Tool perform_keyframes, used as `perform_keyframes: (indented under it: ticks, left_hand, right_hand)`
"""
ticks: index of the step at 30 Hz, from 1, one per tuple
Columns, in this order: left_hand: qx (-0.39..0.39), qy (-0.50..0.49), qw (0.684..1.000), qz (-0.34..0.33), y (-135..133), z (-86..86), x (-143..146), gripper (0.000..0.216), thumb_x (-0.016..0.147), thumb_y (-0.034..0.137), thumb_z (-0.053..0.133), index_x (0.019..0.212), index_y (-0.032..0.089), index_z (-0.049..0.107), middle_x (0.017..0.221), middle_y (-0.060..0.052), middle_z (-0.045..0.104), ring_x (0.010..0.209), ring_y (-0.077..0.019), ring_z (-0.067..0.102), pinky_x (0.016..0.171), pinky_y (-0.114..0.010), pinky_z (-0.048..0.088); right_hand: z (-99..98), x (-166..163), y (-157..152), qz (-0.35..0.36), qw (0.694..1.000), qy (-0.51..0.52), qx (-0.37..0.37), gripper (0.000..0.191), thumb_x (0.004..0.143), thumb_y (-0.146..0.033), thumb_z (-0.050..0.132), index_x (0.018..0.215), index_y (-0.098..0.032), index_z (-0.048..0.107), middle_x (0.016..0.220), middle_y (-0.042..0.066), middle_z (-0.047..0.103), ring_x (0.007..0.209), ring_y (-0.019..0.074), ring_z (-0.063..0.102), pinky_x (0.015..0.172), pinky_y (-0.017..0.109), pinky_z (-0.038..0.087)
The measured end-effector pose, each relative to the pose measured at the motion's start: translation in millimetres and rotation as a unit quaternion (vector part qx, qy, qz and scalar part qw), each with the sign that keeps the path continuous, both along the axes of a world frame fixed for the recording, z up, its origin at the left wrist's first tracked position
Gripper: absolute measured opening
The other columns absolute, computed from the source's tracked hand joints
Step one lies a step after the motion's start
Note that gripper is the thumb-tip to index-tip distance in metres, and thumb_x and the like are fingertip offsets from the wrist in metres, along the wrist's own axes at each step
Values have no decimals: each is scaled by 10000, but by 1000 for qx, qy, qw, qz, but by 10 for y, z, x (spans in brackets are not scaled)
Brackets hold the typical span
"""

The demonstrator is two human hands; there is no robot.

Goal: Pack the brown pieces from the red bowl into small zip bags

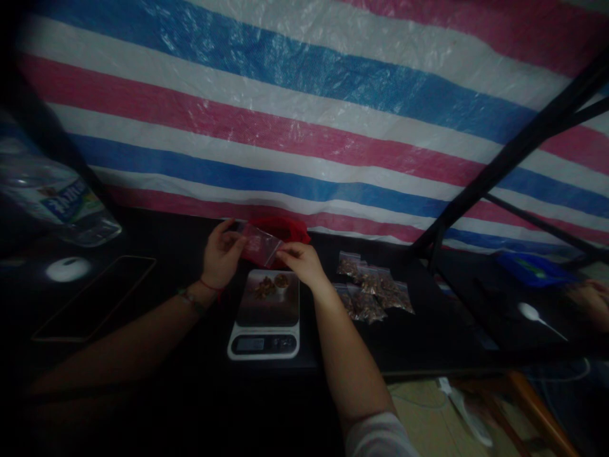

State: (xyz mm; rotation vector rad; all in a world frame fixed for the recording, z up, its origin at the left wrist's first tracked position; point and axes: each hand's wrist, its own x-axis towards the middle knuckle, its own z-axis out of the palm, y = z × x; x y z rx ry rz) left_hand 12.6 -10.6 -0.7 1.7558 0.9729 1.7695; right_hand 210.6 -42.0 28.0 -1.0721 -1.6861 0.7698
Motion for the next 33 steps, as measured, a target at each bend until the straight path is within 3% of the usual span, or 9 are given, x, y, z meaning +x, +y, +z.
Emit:
perform_keyframes:
  ticks: [4, 9, 14, 18, 26, 29, 33]
  left_hand:
    - [0, 38, 999, 27, 16, -33, 8, 474, 906, 382, 482, 1320, 180, 369, 919, -70, 646, 804, -158, 643, 735, -310, 534]
    - [83, 153, 979, 106, -56, 31, -26, 362, 863, 311, 547, 1190, 154, 535, 1181, -128, 591, 1118, -235, 546, 961, -423, 448]
    - [142, 242, 959, -27, -189, 117, 29, 171, 853, 271, 573, 961, 175, 664, 933, -61, 693, 904, -177, 633, 849, -333, 507]
    - [108, 255, 960, -48, -225, 128, 81, 218, 814, 321, 640, 968, 175, 690, 916, -64, 716, 845, -181, 659, 794, -319, 522]
    - [22, 198, 972, -128, -183, 71, 5, 191, 838, 288, 590, 899, 167, 726, 809, -53, 726, 689, -140, 662, 615, -235, 507]
    - [10, 206, 973, -105, -180, 76, 8, 174, 825, 278, 590, 825, 163, 720, 757, -41, 712, 653, -132, 643, 594, -228, 485]
    - [8, 192, 981, 11, -161, 99, 2, 155, 798, 263, 599, 718, 160, 682, 705, -23, 687, 644, -129, 616, 605, -232, 468]
  right_hand:
    - [-26, -23, -4, 24, 1000, -4, -8, 168, 760, -343, 637, 746, -180, 677, 729, 16, 683, 655, 148, 609, 644, 257, 470]
    - [-87, -61, 17, -61, 997, 19, 33, 204, 786, -364, 592, 715, -176, 627, 696, 10, 644, 648, 139, 584, 627, 245, 452]
    - [-110, -113, -17, -98, 992, -14, 73, 173, 786, -341, 608, 730, -181, 642, 705, 17, 646, 644, 146, 583, 629, 256, 452]
    - [-80, -183, -82, -82, 992, -49, 87, 143, 804, -314, 606, 757, -190, 659, 727, 22, 659, 666, 153, 596, 622, 258, 446]
    - [-54, -188, -116, -44, 984, -120, 128, 109, 842, -259, 573, 797, -202, 654, 795, 30, 675, 767, 171, 607, 712, 285, 453]
    - [-29, -201, -141, -41, 979, -141, 143, 93, 836, -223, 559, 787, -197, 634, 824, 35, 669, 802, 173, 604, 730, 289, 453]
    - [-13, -242, -184, -93, 965, -172, 178, 98, 805, -178, 535, 722, -198, 584, 720, 20, 608, 726, 166, 565, 686, 284, 435]
